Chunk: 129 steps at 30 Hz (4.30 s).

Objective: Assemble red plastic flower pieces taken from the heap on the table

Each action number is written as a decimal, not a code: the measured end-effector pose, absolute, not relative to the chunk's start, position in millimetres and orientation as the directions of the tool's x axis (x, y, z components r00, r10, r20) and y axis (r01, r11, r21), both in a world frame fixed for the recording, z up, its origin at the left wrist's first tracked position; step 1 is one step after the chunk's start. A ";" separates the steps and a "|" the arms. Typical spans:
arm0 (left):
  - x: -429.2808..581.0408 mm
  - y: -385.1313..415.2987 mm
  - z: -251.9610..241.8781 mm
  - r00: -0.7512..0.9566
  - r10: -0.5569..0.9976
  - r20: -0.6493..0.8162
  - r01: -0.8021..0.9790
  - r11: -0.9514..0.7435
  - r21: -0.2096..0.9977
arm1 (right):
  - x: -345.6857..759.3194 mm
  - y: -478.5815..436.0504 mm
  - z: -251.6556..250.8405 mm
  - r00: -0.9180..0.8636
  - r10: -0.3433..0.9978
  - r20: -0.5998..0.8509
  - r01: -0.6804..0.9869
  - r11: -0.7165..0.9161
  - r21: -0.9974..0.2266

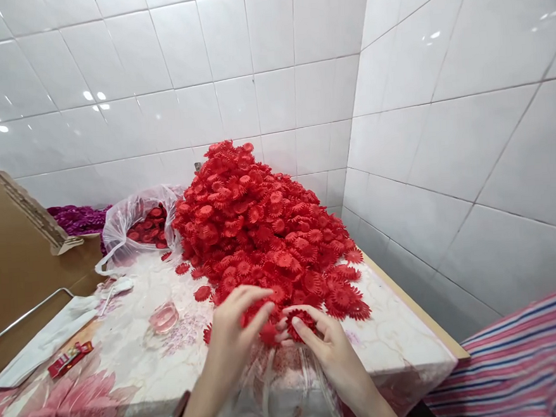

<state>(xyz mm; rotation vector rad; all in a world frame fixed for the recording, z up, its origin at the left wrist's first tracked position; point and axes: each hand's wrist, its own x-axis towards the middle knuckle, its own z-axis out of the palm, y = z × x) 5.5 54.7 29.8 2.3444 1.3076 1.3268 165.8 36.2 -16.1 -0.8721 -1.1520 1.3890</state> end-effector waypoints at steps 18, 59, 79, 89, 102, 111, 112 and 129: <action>24.3 22.1 -11.1 0.135 0.733 0.667 0.623 -0.586 0.518 | 155.2 32.1 -17.8 -0.077 0.995 0.069 -0.208 0.052 -0.977; 1.3 35.3 4.5 0.140 0.767 0.626 0.574 -0.578 0.580 | 152.7 44.3 -20.3 -0.162 0.987 0.010 -0.235 -0.028 -0.971; 17.6 38.8 -19.3 0.167 0.506 0.846 0.847 -0.512 0.140 | 149.0 36.6 -25.8 -0.132 0.991 0.012 -0.179 -0.011 -0.984; -40.3 125.5 44.2 0.124 0.528 0.840 0.943 -0.326 0.066 | 155.0 39.5 -28.4 -0.070 0.998 0.002 -0.206 -0.013 -0.979; -48.8 125.9 24.5 0.168 0.745 0.646 0.928 -0.340 0.150 | 156.0 41.0 -28.5 -0.147 0.989 -0.008 -0.215 -0.040 -0.976; -26.8 99.9 62.1 0.289 0.810 0.510 0.781 -0.508 0.364 | 154.7 44.3 -33.2 -0.126 0.991 -0.050 -0.229 -0.078 -0.970; -19.7 90.0 63.1 0.342 0.811 0.475 0.733 -0.546 0.406 | 154.4 44.3 -33.5 -0.120 0.991 -0.056 -0.219 -0.081 -0.972; 13.4 51.3 33.1 0.360 0.873 0.331 0.655 -0.488 0.577 | 155.1 33.9 -25.9 -0.156 0.973 0.169 0.130 0.190 -0.973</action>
